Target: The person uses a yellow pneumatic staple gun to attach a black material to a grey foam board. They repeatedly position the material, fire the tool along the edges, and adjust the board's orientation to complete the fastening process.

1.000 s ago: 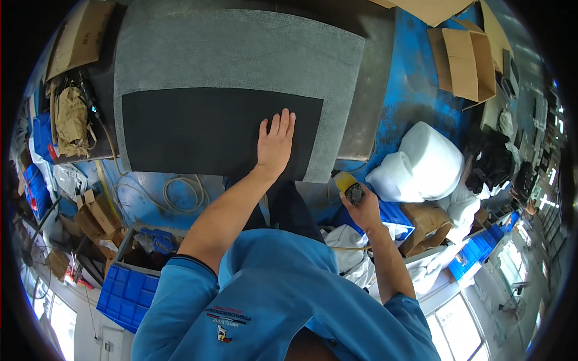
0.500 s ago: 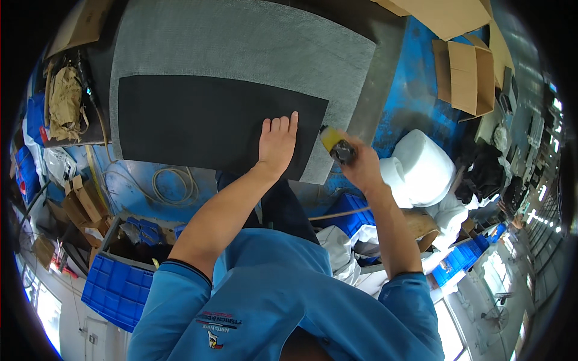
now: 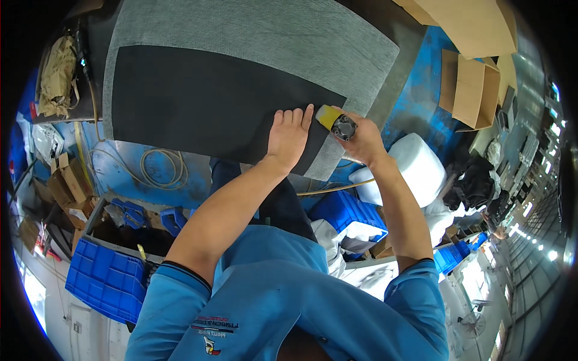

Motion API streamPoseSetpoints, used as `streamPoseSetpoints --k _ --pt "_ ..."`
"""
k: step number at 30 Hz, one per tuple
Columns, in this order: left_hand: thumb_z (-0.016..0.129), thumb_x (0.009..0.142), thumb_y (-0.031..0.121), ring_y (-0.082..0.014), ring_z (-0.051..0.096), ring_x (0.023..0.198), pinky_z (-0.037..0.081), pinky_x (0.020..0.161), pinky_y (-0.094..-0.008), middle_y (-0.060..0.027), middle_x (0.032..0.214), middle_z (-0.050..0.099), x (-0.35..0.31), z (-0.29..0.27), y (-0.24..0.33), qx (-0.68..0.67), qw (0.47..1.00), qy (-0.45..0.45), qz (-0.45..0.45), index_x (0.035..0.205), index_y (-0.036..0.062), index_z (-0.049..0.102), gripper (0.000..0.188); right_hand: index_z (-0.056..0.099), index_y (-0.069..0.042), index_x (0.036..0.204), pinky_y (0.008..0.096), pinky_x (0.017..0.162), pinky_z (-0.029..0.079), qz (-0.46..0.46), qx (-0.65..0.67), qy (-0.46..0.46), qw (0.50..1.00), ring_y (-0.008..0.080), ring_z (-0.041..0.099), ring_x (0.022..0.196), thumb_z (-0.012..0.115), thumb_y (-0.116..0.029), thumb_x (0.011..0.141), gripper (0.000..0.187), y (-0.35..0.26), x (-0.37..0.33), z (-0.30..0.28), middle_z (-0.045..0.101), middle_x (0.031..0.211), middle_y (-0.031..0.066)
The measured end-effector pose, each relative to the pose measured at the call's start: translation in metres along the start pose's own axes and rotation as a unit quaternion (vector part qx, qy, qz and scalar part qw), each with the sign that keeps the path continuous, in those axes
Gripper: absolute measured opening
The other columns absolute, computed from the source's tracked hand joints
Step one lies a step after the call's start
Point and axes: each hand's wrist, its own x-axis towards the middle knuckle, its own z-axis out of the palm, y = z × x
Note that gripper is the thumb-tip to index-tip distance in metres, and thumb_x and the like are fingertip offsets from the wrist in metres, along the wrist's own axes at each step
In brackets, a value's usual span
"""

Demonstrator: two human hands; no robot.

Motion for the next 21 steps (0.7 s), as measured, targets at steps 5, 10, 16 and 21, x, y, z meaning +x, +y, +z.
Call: streamPoseSetpoints --k 5,10,16,21 --pt "0.056 0.098 0.016 -0.0229 0.058 0.108 0.041 0.110 -0.0433 -0.0049 0.111 0.058 0.002 -0.001 -0.003 -0.019 1.000 -0.005 0.002 0.161 0.0117 0.045 0.064 0.066 -0.019 0.142 0.0447 0.091 0.057 -0.007 -0.022 0.011 1.000 0.0392 0.070 0.107 0.075 -0.009 0.082 0.061 -0.003 -0.001 0.001 0.074 0.117 0.0130" --pt "0.055 0.100 0.018 -0.0224 0.057 0.111 0.038 0.113 -0.0436 -0.0043 0.113 0.058 0.001 -0.003 -0.002 -0.014 1.000 -0.026 0.002 0.163 0.0119 0.042 0.064 0.066 -0.020 0.142 0.0451 0.090 0.058 0.005 -0.035 0.007 0.999 0.0393 0.070 0.106 0.074 -0.010 0.083 0.060 -0.005 -0.001 0.001 0.074 0.116 0.0122" --pt "0.057 0.097 0.016 -0.0237 0.060 0.105 0.042 0.107 -0.0438 -0.0062 0.109 0.059 0.000 0.001 -0.001 -0.021 1.000 0.008 -0.009 0.160 0.0109 0.046 0.064 0.067 -0.018 0.141 0.0456 0.090 0.058 0.034 -0.038 -0.011 0.999 0.0400 0.070 0.105 0.079 -0.011 0.081 0.062 -0.018 0.000 -0.008 0.074 0.117 0.0136" --pt "0.054 0.100 0.018 -0.0230 0.061 0.106 0.041 0.108 -0.0437 -0.0063 0.110 0.062 0.000 0.001 0.016 0.030 0.998 -0.059 -0.018 0.159 0.0068 0.046 0.061 0.067 -0.016 0.139 0.0450 0.091 0.057 0.029 0.021 -0.001 0.999 0.0395 0.069 0.109 0.081 -0.012 0.080 0.061 -0.019 0.002 -0.007 0.074 0.121 0.0171"
